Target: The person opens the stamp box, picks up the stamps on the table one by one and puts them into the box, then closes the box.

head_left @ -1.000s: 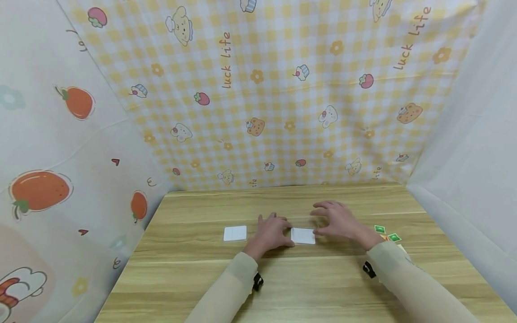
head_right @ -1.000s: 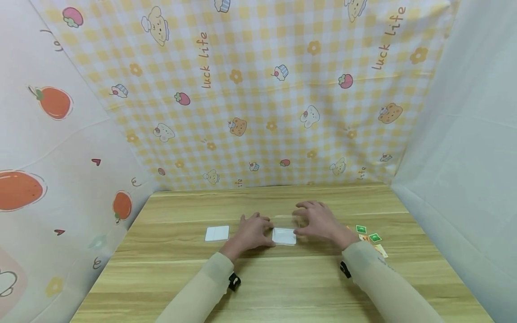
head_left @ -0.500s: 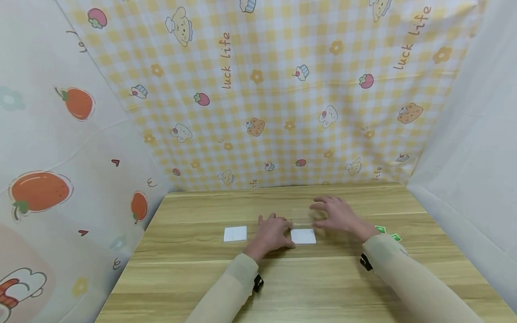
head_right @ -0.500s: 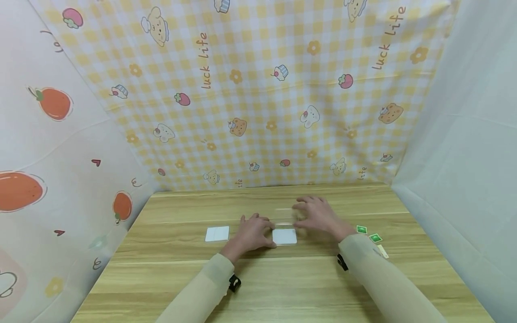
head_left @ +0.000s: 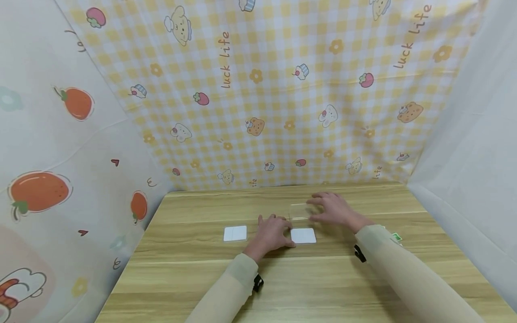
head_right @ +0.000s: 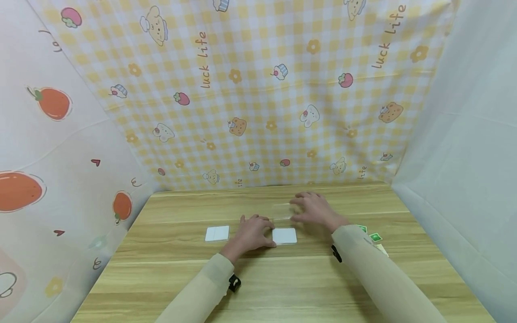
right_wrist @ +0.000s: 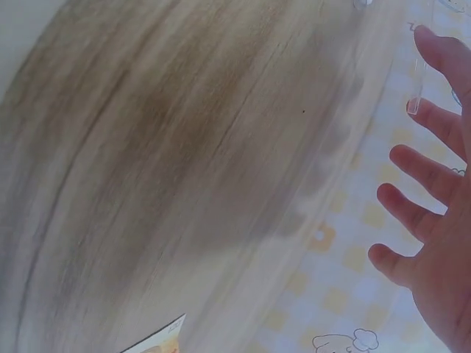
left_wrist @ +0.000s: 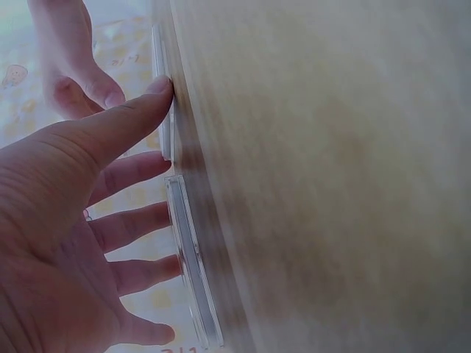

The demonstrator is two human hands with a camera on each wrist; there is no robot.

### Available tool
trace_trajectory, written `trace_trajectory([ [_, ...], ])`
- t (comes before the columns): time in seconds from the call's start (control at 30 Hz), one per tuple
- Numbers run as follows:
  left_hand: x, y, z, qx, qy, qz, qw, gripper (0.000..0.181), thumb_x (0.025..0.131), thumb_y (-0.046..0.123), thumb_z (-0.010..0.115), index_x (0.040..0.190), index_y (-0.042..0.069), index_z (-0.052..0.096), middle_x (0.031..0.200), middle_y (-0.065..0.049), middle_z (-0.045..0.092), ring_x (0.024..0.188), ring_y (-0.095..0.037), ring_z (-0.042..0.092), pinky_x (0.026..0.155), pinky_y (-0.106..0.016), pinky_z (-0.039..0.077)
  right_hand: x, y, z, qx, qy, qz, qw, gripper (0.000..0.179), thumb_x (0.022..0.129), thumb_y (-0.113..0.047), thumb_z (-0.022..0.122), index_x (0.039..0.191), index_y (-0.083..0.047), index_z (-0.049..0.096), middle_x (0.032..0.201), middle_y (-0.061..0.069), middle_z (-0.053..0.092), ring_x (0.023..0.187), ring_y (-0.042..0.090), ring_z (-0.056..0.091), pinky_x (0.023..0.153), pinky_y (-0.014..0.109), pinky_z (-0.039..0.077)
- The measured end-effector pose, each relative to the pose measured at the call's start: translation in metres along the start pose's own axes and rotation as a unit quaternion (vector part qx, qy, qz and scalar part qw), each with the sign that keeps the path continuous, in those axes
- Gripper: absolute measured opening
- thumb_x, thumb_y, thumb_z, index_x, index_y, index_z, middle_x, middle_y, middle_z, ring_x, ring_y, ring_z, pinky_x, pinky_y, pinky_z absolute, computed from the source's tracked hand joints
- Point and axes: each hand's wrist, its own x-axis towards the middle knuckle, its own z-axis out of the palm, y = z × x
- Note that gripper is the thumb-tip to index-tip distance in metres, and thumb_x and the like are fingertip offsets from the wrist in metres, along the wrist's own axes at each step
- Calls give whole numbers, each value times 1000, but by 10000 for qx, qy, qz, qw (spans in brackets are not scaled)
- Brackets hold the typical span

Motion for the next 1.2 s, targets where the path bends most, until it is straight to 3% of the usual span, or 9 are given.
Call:
trace_trajectory([
  [1.2, -1, -1, -1, 8, -72, -40, 10000, 55, 62, 64, 69, 109, 36, 64, 124, 8, 54, 114, -23, 46, 93, -68, 19, 19, 9, 12, 216, -649, 360, 9970, 63, 75, -60, 61, 127, -25, 54, 136, 11, 42, 121, 38, 36, 95, 65, 18],
])
